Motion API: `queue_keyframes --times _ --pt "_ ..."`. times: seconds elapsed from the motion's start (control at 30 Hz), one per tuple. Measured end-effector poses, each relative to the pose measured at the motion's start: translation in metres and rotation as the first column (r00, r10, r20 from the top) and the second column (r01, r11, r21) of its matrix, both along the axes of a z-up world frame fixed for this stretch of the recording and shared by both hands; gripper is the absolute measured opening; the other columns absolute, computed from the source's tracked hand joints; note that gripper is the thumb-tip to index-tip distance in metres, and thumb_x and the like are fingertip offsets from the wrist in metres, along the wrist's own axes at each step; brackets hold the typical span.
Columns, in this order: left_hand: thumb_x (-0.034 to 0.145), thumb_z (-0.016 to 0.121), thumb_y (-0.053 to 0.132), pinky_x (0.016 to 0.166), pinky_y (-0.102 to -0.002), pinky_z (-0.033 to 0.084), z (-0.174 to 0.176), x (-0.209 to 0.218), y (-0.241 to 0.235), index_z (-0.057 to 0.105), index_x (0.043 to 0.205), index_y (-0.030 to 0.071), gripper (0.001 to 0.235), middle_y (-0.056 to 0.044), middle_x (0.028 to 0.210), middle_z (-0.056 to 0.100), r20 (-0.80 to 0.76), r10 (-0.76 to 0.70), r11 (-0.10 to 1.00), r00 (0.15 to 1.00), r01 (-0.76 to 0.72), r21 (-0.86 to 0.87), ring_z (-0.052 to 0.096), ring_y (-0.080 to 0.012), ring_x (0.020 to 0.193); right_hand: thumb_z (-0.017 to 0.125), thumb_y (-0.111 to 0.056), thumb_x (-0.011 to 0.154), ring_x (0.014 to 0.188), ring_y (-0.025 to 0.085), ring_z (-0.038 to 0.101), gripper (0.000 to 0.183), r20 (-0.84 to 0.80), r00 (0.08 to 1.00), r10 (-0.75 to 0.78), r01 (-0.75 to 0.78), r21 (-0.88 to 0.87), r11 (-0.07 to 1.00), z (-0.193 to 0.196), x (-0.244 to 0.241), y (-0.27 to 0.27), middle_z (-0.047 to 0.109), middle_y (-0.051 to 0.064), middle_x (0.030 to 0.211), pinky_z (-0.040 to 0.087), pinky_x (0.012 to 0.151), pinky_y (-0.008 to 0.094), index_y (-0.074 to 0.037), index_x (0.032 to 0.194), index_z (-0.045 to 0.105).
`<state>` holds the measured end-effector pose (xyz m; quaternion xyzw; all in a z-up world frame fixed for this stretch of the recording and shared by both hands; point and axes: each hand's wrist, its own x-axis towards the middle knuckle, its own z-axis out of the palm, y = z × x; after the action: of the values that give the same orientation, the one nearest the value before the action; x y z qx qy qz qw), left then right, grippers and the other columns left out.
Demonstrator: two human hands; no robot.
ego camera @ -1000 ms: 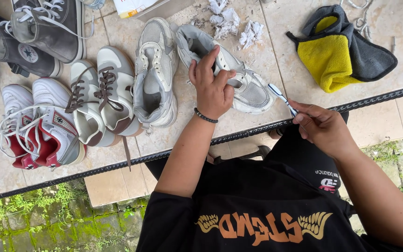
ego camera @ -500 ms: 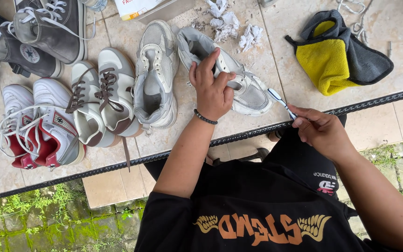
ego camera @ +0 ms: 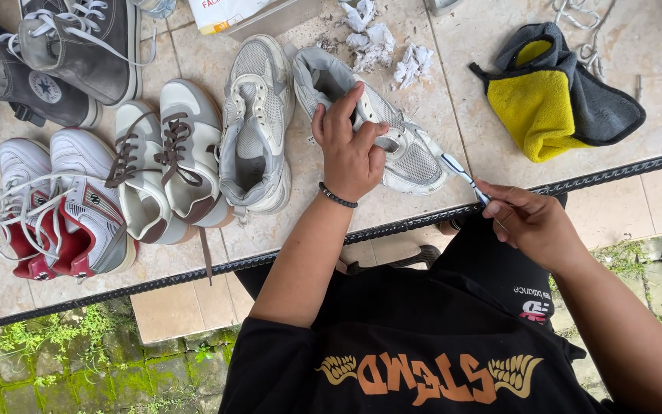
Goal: Cleaning white sneakers using a toothbrush and tissues
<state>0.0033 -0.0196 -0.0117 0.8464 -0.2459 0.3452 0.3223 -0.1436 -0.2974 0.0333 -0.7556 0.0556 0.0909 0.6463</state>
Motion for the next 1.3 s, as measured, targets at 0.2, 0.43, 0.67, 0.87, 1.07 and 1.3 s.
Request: queue_keyframes --times 0.2,0.43,0.67,0.87,1.07,1.3 --pt "0.084 0.051 0.010 0.119 -0.056 0.013 0.001 0.000 0.001 0.065 0.094 0.022 0.021 -0.007 0.156 0.041 0.014 0.008 1.000 1.000 -0.008 0.004 0.046 -0.0278 0.137 0.053 0.004 0.101 0.049 0.010 0.054 0.036 0.065 0.997 0.031 -0.036 0.075 0.997 -0.015 0.049 0.025 0.064 0.017 0.083 0.042 0.035 0.020 0.003 0.135 0.064" --pt "0.082 0.051 0.011 0.120 -0.057 0.013 0.005 -0.001 0.002 0.068 0.102 0.025 0.029 -0.008 0.155 0.042 0.019 0.005 1.000 1.000 -0.006 0.017 0.047 -0.0285 0.138 0.056 0.004 0.099 0.047 0.011 0.056 0.036 0.035 0.999 0.022 -0.023 0.028 0.999 -0.007 0.016 0.008 0.065 0.017 0.081 0.042 0.033 0.020 0.002 0.134 0.064" --pt "0.087 0.049 0.022 0.126 -0.059 0.021 0.011 -0.013 0.005 0.066 0.120 0.023 0.037 -0.010 0.152 0.045 -0.089 0.017 0.999 0.996 -0.021 -0.048 0.052 -0.0295 0.139 0.059 -0.010 0.102 0.064 0.016 0.052 0.042 -0.094 0.985 -0.147 0.150 0.022 0.989 0.036 -0.018 -0.009 0.063 0.013 0.097 0.039 0.051 0.024 -0.005 0.144 0.061" --pt "0.086 0.055 0.037 0.116 -0.057 0.022 0.006 -0.007 0.006 0.060 0.082 0.022 0.016 -0.004 0.127 0.058 0.073 0.023 0.998 0.997 -0.018 -0.062 0.051 -0.0303 0.128 0.056 -0.001 0.101 0.061 0.016 0.058 0.043 -0.011 0.994 -0.109 0.110 0.087 0.990 0.003 -0.021 0.030 0.064 0.015 0.097 0.046 0.046 0.024 0.000 0.144 0.058" --pt "0.075 0.065 0.031 0.111 -0.057 0.025 -0.003 -0.003 0.002 0.052 0.076 0.023 0.016 -0.004 0.127 0.055 0.138 0.074 0.997 0.988 -0.076 0.004 0.050 -0.0295 0.122 0.053 0.008 0.101 0.054 0.016 0.060 0.040 0.143 0.982 -0.127 0.101 0.175 0.979 -0.007 0.009 0.054 0.061 0.018 0.088 0.046 0.041 0.023 0.006 0.141 0.057" --pt "0.074 0.063 0.028 0.111 -0.055 0.027 0.000 -0.002 -0.001 0.047 0.074 0.021 0.018 -0.004 0.127 0.055 0.122 0.089 0.996 0.989 -0.090 0.000 0.049 -0.0294 0.121 0.055 0.005 0.100 0.053 0.016 0.059 0.042 0.027 0.979 -0.202 0.196 0.130 0.972 -0.012 -0.046 0.048 0.063 0.019 0.088 0.048 0.043 0.025 0.003 0.142 0.058"
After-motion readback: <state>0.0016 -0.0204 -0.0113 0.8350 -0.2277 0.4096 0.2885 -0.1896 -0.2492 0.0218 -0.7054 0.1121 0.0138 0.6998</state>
